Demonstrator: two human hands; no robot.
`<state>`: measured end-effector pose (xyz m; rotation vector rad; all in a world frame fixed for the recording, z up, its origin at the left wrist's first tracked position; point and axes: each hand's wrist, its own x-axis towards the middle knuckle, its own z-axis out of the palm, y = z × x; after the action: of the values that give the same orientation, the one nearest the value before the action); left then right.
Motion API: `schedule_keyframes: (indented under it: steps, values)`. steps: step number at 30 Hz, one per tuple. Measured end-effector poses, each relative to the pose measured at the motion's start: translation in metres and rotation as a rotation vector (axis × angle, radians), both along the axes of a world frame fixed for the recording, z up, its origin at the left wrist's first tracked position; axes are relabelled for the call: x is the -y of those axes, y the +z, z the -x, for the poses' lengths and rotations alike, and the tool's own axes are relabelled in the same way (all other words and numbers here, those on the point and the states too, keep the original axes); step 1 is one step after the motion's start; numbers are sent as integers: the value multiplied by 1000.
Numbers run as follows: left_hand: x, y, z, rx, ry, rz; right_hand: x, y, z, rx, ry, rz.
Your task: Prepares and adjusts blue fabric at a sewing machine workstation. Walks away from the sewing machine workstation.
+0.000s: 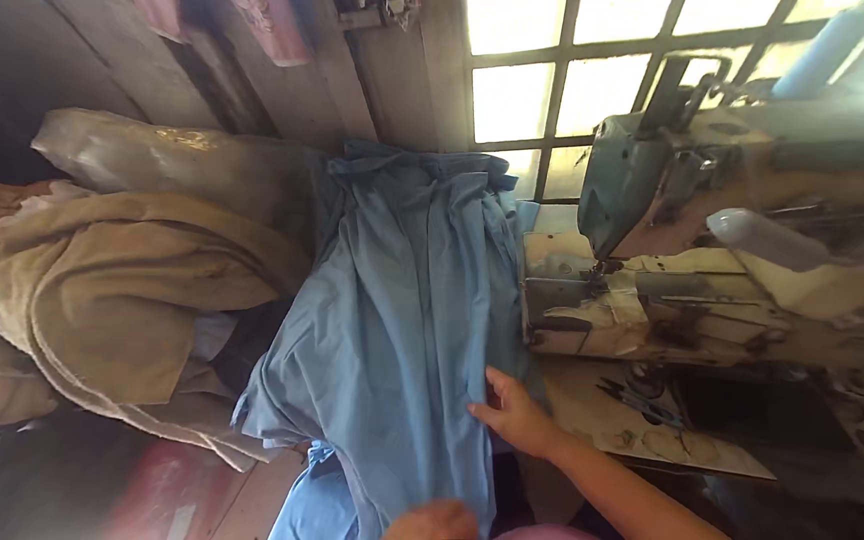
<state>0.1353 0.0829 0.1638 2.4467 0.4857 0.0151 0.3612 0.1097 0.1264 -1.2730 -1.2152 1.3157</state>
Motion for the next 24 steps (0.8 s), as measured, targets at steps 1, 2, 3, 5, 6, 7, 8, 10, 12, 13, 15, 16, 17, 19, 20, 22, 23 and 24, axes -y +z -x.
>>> schedule_keyframes:
  steps: [1, 2, 3, 5, 6, 7, 8, 10, 12, 13, 15, 16, 17, 19, 20, 22, 23, 24]
  values:
    - [-6, -12, 7, 3, 65, 19, 2, -7, 1, -2, -22, -5]
    - [-14, -22, 13, 62, 127, -1, 5, -11, 1, -31, -52, -11]
    - [-21, -28, 15, 153, 197, -42, 8, -13, 0, -58, -80, -9]
    - [-31, -33, 6, 385, 377, -163, 18, -15, -2, -77, -118, 7]
    - [-35, -34, -3, 482, 459, -234, 23, -16, -1, -81, -134, 10]
    - [-38, -35, -14, 551, 515, -285, 27, -17, 0, -90, -156, 11]
    - [-41, -37, -25, 588, 538, -311, 31, -19, 3, -105, -185, 8]
    - [-41, -42, -46, 556, 530, -322, 40, -25, 8, -128, -254, -33]
    - [-36, -47, -63, 451, 512, -303, 47, -34, 14, -135, -344, -140]
    - [-34, -49, -69, 411, 505, -281, 49, -39, 16, -147, -388, -192]
    - [-31, -51, -73, 410, 486, -183, 49, -44, 15, -181, -440, -260]
    - [-31, -53, -74, 434, 487, -139, 48, -44, 14, -189, -453, -283]
    - [-31, -54, -74, 460, 500, -128, 48, -42, 11, -194, -451, -298]
    - [-32, -58, -71, 520, 537, -169, 46, -36, 7, -198, -410, -321]
    - [-34, -58, -71, 539, 550, -194, 45, -33, 5, -216, -379, -321]
    - [-36, -57, -74, 566, 547, -234, 43, -28, 5, -279, -317, -307]
    - [-37, -56, -74, 579, 540, -238, 43, -27, 5, -306, -300, -310]
    - [-38, -54, -73, 604, 533, -223, 43, -26, 4, -324, -294, -320]
